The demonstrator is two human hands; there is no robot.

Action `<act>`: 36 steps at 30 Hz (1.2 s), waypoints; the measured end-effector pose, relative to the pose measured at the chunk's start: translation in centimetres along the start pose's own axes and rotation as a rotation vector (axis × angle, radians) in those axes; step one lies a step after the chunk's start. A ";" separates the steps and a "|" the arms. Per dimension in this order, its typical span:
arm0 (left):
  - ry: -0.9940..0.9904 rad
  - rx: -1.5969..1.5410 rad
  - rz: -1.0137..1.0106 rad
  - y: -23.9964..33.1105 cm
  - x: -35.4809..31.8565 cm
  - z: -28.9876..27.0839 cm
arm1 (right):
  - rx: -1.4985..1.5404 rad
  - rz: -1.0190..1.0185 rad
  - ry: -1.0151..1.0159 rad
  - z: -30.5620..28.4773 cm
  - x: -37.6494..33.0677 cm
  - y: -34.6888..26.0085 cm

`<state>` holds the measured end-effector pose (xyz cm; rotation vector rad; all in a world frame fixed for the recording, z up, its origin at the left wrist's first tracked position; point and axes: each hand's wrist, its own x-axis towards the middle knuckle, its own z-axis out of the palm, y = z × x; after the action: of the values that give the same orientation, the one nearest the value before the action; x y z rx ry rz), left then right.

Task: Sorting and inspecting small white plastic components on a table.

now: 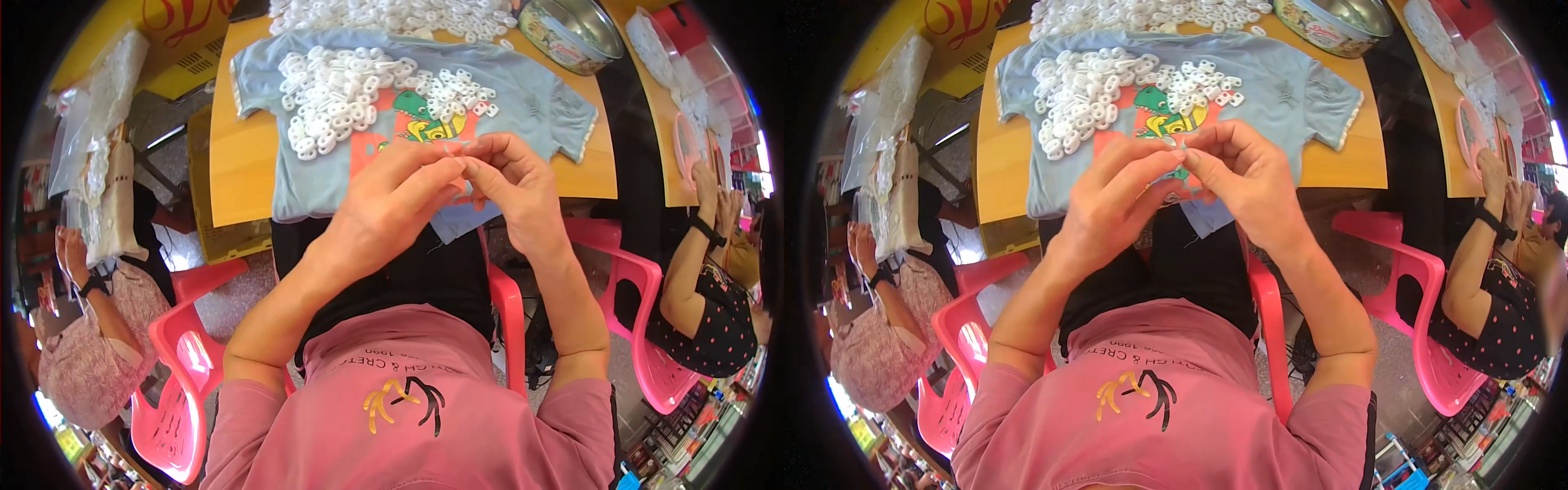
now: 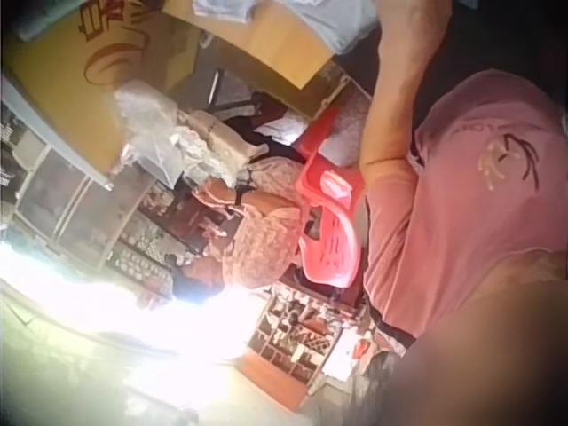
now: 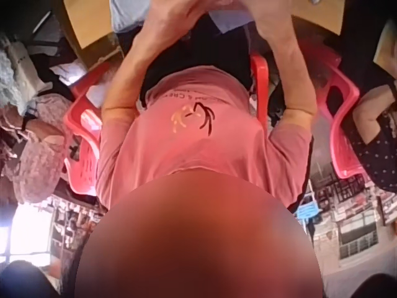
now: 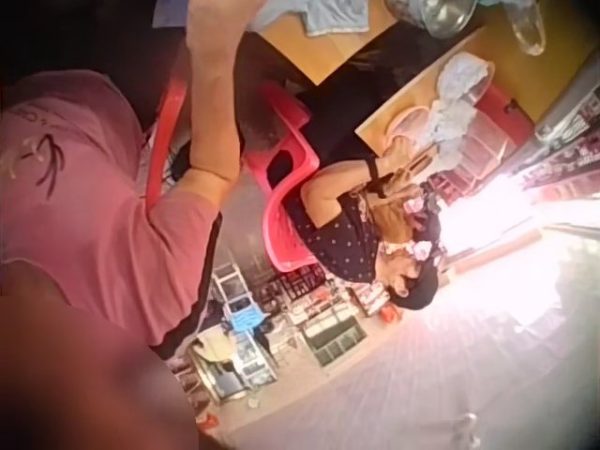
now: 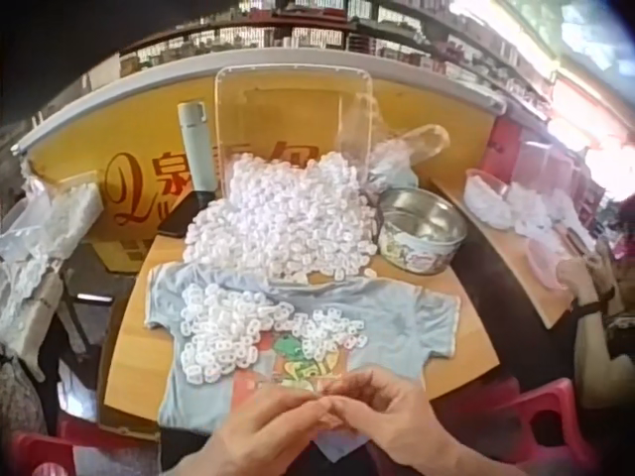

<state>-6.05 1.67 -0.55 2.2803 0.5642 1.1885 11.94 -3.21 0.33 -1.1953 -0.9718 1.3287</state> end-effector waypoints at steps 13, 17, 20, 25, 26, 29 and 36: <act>0.024 -0.186 -0.112 0.5 0.6 4.1 | -0.360 -0.330 0.183 -1.3 -2.7 0.4; 0.029 -0.218 -0.131 0.3 0.8 4.9 | -0.478 -0.346 0.139 -2.3 -2.7 -0.1; 0.001 -0.252 -0.187 -0.1 1.1 5.0 | -0.464 -0.286 0.150 -3.3 -2.1 -0.8; -0.018 -0.492 -0.496 -0.7 0.8 5.1 | -1.029 -0.430 0.356 -8.3 1.6 -1.9; 0.013 -0.571 -0.574 -0.8 0.9 5.1 | -1.113 -0.406 0.353 -9.1 2.1 -1.8; 0.051 -0.683 -0.688 -0.8 1.2 5.0 | -1.275 -0.385 0.334 -10.3 3.3 -1.5; 0.040 -0.716 -0.742 -1.2 1.2 4.6 | -1.545 -0.374 0.225 -9.5 4.2 -2.6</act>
<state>-1.77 2.17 -2.75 1.2703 0.7547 0.8558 21.93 0.50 0.69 -2.0051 -2.0004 -0.0968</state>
